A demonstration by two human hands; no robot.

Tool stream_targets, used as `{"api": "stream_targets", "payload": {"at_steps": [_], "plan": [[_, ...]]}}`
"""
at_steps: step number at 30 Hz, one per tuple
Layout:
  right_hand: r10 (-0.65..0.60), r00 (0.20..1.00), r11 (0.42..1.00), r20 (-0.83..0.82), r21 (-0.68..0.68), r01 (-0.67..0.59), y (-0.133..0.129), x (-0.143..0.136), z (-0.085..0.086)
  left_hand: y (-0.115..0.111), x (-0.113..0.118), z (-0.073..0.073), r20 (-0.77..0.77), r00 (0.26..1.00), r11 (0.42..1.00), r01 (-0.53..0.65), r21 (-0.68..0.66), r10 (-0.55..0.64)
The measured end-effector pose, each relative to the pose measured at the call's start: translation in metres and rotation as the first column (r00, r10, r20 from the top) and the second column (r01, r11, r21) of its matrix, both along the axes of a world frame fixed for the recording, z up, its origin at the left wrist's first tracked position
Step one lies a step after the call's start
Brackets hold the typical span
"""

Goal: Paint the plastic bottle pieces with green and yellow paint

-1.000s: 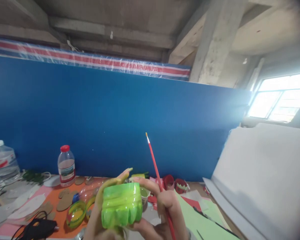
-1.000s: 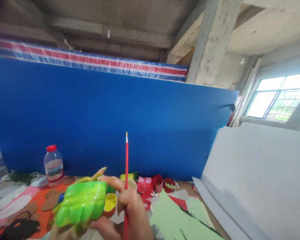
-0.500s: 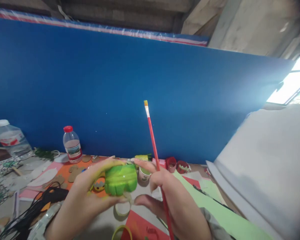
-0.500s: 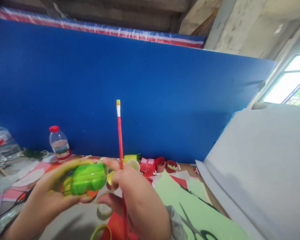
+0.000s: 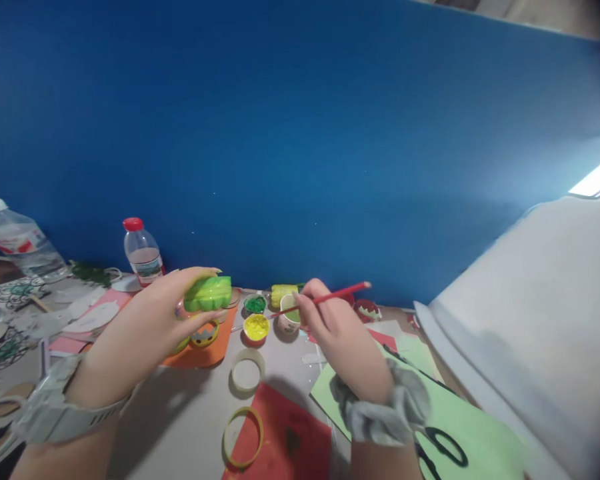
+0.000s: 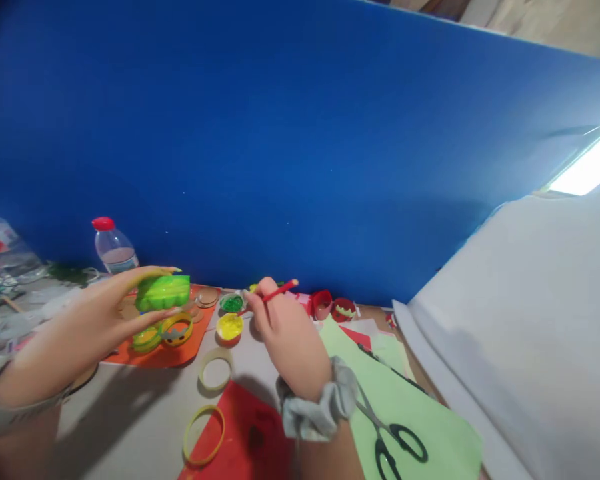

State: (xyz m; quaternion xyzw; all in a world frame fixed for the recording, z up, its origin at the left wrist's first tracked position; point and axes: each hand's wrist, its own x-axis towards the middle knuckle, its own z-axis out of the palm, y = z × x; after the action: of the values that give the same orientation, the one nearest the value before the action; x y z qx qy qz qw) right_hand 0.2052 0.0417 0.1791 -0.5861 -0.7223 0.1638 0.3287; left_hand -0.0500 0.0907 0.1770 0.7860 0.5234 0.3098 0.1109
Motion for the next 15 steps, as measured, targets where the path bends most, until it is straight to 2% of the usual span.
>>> {"api": "stream_targets", "payload": {"at_steps": [5,7,9,12,15], "plan": [[0.035,0.998,0.995,0.057,-0.096,-0.030,0.045,-0.021,-0.038,-0.004,0.006,0.005,-0.012,1.000,1.000,0.008,-0.017,-0.008],[0.045,0.997,0.992,0.066,-0.123,-0.037,0.056,-0.026,-0.051,-0.005,0.008,0.006,-0.002,0.999,0.999,0.046,-0.006,-0.046],[0.046,0.997,0.991,0.061,-0.130,-0.037,0.060,-0.027,-0.058,-0.004,0.010,0.005,0.017,0.996,0.996,0.088,0.016,-0.088],[0.030,0.999,0.996,0.035,-0.080,-0.027,0.054,-0.020,-0.051,-0.002,0.010,0.001,0.047,0.992,0.992,0.114,0.062,-0.117],[-0.023,1.000,0.999,-0.006,0.039,0.023,0.037,-0.006,-0.029,-0.001,0.012,0.000,0.085,0.986,0.986,0.137,0.092,-0.145]]}}
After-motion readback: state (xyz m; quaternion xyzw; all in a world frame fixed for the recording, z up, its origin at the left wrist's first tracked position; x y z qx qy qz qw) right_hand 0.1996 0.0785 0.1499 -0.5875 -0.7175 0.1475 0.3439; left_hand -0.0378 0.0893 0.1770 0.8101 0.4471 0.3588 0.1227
